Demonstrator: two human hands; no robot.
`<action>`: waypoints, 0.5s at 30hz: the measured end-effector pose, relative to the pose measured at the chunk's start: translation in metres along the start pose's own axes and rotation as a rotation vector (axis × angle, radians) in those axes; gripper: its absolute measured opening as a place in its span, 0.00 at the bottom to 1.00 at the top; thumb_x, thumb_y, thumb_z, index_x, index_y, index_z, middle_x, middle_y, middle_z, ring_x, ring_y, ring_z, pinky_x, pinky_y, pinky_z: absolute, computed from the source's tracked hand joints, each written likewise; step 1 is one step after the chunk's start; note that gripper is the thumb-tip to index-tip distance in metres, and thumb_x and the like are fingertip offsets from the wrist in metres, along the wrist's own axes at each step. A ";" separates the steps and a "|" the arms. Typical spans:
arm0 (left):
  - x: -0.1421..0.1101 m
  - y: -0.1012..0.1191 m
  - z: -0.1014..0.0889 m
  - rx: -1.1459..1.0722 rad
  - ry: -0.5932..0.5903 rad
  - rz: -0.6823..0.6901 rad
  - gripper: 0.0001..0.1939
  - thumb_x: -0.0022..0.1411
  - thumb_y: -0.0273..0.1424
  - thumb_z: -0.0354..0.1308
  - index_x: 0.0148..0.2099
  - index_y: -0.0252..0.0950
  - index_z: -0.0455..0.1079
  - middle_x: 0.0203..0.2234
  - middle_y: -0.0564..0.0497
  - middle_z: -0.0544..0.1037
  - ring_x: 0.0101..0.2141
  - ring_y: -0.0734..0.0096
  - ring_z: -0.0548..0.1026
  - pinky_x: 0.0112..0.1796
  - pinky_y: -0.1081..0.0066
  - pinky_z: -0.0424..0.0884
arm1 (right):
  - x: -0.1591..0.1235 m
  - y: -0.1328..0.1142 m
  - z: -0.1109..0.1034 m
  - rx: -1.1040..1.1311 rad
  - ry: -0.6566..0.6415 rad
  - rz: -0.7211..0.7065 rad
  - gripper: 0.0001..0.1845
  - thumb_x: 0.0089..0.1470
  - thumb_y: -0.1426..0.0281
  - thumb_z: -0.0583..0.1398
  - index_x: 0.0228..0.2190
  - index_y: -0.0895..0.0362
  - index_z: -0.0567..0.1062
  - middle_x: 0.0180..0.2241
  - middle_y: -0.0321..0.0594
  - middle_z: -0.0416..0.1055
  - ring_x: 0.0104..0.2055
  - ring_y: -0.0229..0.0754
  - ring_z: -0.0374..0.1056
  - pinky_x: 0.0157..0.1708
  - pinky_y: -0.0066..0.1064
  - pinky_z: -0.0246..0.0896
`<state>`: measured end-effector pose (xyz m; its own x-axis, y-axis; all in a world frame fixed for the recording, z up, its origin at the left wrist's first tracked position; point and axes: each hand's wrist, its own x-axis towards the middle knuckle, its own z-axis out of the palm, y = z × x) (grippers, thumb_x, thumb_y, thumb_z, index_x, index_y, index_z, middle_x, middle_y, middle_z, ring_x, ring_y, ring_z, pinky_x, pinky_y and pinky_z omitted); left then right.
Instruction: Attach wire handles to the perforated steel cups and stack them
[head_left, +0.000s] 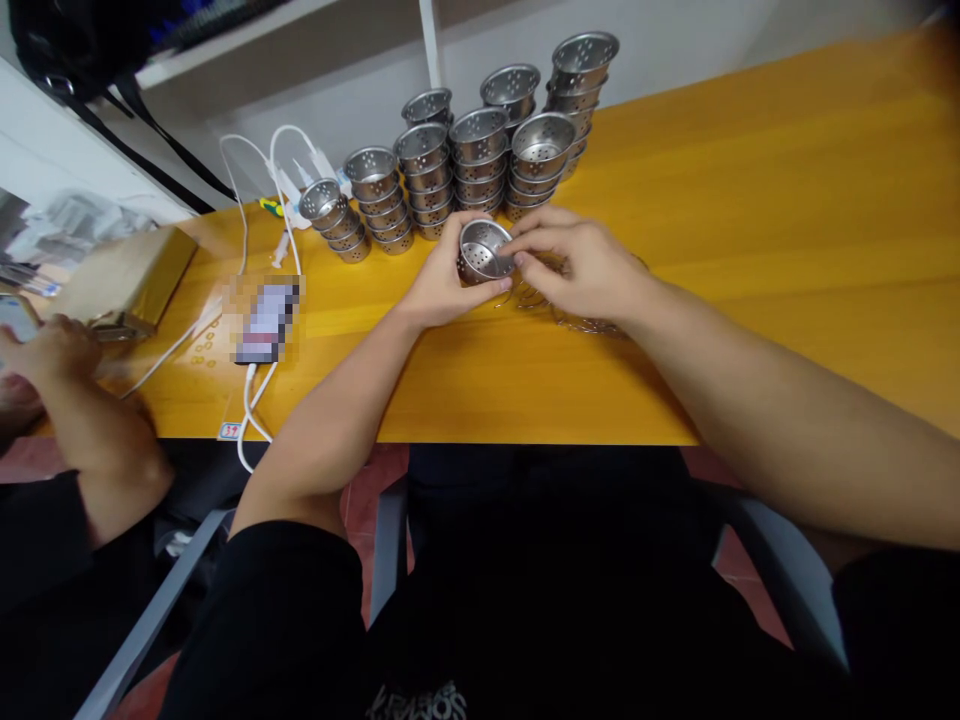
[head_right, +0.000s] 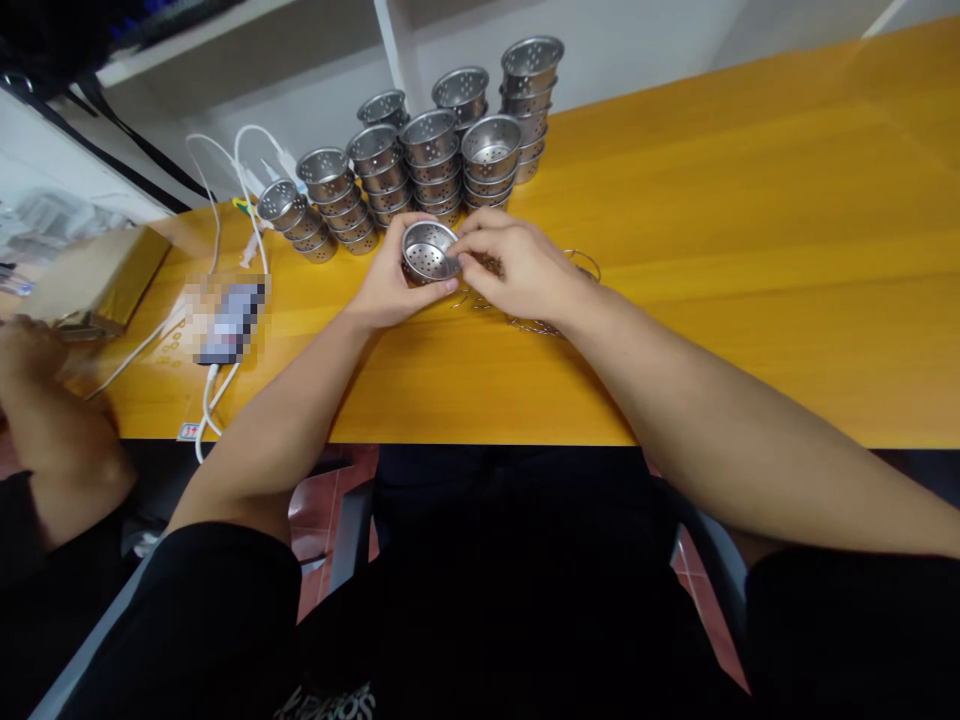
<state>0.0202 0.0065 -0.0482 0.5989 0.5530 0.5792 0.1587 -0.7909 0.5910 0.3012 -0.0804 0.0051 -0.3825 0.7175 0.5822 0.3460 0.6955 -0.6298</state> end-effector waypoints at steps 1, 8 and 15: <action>0.000 0.003 0.000 -0.007 -0.001 0.007 0.61 0.71 0.83 0.71 0.83 0.47 0.57 0.68 0.42 0.78 0.69 0.45 0.86 0.76 0.41 0.82 | 0.000 0.001 0.001 -0.005 -0.013 0.003 0.14 0.80 0.50 0.76 0.50 0.45 0.95 0.62 0.50 0.88 0.66 0.71 0.85 0.75 0.68 0.82; 0.004 0.010 0.000 -0.036 -0.017 0.006 0.61 0.72 0.82 0.70 0.82 0.46 0.58 0.70 0.40 0.79 0.71 0.43 0.86 0.77 0.40 0.82 | -0.002 -0.001 0.004 -0.025 -0.025 0.021 0.21 0.84 0.43 0.72 0.56 0.44 0.95 0.65 0.50 0.85 0.71 0.72 0.83 0.78 0.70 0.80; 0.001 -0.002 0.001 -0.033 -0.021 -0.071 0.69 0.66 0.88 0.68 0.86 0.47 0.54 0.75 0.34 0.76 0.74 0.41 0.85 0.75 0.40 0.84 | -0.003 -0.008 0.005 -0.016 0.018 0.026 0.28 0.73 0.34 0.81 0.56 0.40 0.93 0.68 0.51 0.84 0.77 0.78 0.75 0.81 0.75 0.75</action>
<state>0.0213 0.0084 -0.0499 0.6039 0.6012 0.5233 0.1751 -0.7406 0.6487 0.2955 -0.0880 0.0061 -0.3579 0.7358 0.5749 0.3696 0.6771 -0.6364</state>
